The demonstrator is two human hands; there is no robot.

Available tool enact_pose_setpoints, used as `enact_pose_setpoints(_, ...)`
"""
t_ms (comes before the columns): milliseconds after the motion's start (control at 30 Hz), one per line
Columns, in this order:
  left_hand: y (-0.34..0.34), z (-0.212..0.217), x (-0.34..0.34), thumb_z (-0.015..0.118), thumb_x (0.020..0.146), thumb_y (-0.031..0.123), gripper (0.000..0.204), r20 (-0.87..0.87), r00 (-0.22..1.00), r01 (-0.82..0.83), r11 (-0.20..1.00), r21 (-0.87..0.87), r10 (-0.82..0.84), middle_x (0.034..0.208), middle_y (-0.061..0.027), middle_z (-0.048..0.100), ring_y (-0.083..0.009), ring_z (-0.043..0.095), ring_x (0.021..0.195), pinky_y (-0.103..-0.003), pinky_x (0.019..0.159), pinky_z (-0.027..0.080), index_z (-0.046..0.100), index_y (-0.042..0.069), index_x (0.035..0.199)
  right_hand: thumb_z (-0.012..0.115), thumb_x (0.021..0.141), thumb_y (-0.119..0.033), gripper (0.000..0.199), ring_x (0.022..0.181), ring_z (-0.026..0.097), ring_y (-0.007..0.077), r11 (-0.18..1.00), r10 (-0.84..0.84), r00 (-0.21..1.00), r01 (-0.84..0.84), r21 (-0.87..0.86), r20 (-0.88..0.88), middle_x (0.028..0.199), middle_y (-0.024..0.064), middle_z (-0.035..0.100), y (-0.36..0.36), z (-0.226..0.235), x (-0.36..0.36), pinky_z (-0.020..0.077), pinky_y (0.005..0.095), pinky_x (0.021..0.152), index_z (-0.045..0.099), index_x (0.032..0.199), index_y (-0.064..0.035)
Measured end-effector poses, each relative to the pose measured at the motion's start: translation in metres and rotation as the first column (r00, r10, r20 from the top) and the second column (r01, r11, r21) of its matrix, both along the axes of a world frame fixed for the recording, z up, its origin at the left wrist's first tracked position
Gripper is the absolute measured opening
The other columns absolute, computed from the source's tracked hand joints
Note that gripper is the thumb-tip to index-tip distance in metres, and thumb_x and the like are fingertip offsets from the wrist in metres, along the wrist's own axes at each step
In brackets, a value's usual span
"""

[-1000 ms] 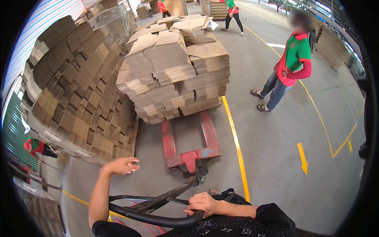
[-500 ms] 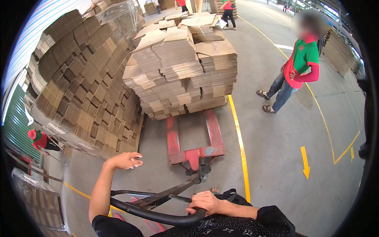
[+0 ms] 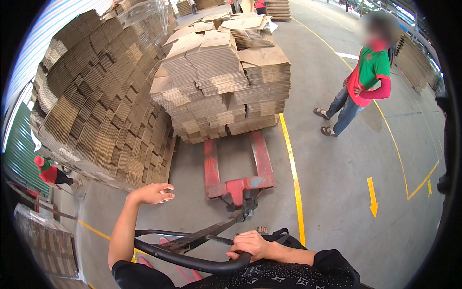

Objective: The person operates a manual pallet jack to lift and move a large stack of cardboard sheets within a warehouse. They insert the forks under the load, pump the handle to raise the pallet, and pull the load backward along the aisle while another worker observes.

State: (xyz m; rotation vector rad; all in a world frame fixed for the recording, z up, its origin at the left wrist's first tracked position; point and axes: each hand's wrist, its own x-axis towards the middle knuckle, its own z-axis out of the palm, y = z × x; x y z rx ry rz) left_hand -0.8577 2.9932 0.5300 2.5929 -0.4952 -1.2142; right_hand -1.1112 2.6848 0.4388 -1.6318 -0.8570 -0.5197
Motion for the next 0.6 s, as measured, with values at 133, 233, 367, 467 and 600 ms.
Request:
enact_pose_setpoints(133, 0.0012, 0.0005, 0.0, 0.062, 0.099, 0.051, 0.062, 0.004, 1.0, -0.004, 1.0, -0.015, 0.004, 0.116, -0.0132, 0.073, -0.0221, 0.071, 0.092, -0.035, 0.089, 0.054, 0.053, 0.009, 0.144, 0.08, 0.08, -0.002, 0.015, 0.05, 0.051, 0.022, 1.0, -0.008, 1.0, 0.008, -0.009, 0.018, 0.063, 0.0051, 0.051, -0.0002, 0.0002, 0.0002, 0.0382, 0.0348, 0.046, 0.065, 0.079, -0.0033)
enact_pose_setpoints(233, 0.0012, -0.0004, 0.0005, 0.062, 0.099, 0.051, 0.062, 0.003, 1.0, -0.006, 1.0, -0.02, 0.006, 0.116, -0.0135, 0.073, -0.0222, 0.071, 0.092, -0.036, 0.089, 0.054, 0.053, 0.009, 0.144, 0.08, 0.08, -0.002, 0.015, 0.05, 0.051, 0.0221, 1.0, -0.012, 1.0, 0.012, -0.008, 0.017, 0.063, 0.0051, 0.051, -0.001, 0.0015, 0.0001, 0.0383, 0.0348, 0.046, 0.065, 0.079, -0.0032)
enact_pose_setpoints(367, 0.0023, -0.0031, 0.0015, 0.062, 0.099, 0.05, 0.062, -0.001, 1.0, -0.006, 1.0, -0.029, 0.006, 0.116, -0.0138, 0.073, -0.0221, 0.071, 0.092, -0.035, 0.089, 0.054, 0.053, 0.009, 0.144, 0.079, 0.081, -0.001, 0.015, 0.05, 0.051, 0.0221, 1.0, -0.022, 1.0, 0.022, -0.001, 0.013, 0.063, 0.0051, 0.052, -0.0011, 0.0037, -0.0005, 0.0385, 0.0348, 0.046, 0.065, 0.08, -0.0031)
enact_pose_setpoints(467, 0.0038, -0.0043, 0.0018, 0.062, 0.099, 0.05, 0.062, 0.0, 1.0, 0.001, 1.0, -0.026, -0.001, 0.115, -0.0138, 0.073, -0.0222, 0.071, 0.092, -0.035, 0.089, 0.054, 0.053, 0.008, 0.144, 0.079, 0.081, -0.001, 0.014, 0.05, 0.051, 0.0221, 1.0, -0.026, 1.0, 0.026, -0.003, 0.008, 0.063, 0.0051, 0.052, -0.0008, 0.0041, -0.0008, 0.0387, 0.0346, 0.046, 0.065, 0.08, -0.0031)
enact_pose_setpoints(600, 0.0034, -0.0032, 0.0017, 0.062, 0.099, 0.05, 0.061, -0.017, 1.0, -0.004, 1.0, -0.031, 0.003, 0.115, -0.0133, 0.073, -0.0225, 0.072, 0.092, -0.035, 0.088, 0.054, 0.054, 0.008, 0.143, 0.08, 0.08, -0.002, 0.015, 0.051, 0.052, 0.0219, 0.999, -0.033, 0.999, 0.033, -0.006, 0.006, 0.064, 0.0053, 0.052, -0.0009, 0.0026, -0.001, 0.039, 0.0345, 0.047, 0.065, 0.08, -0.0032)
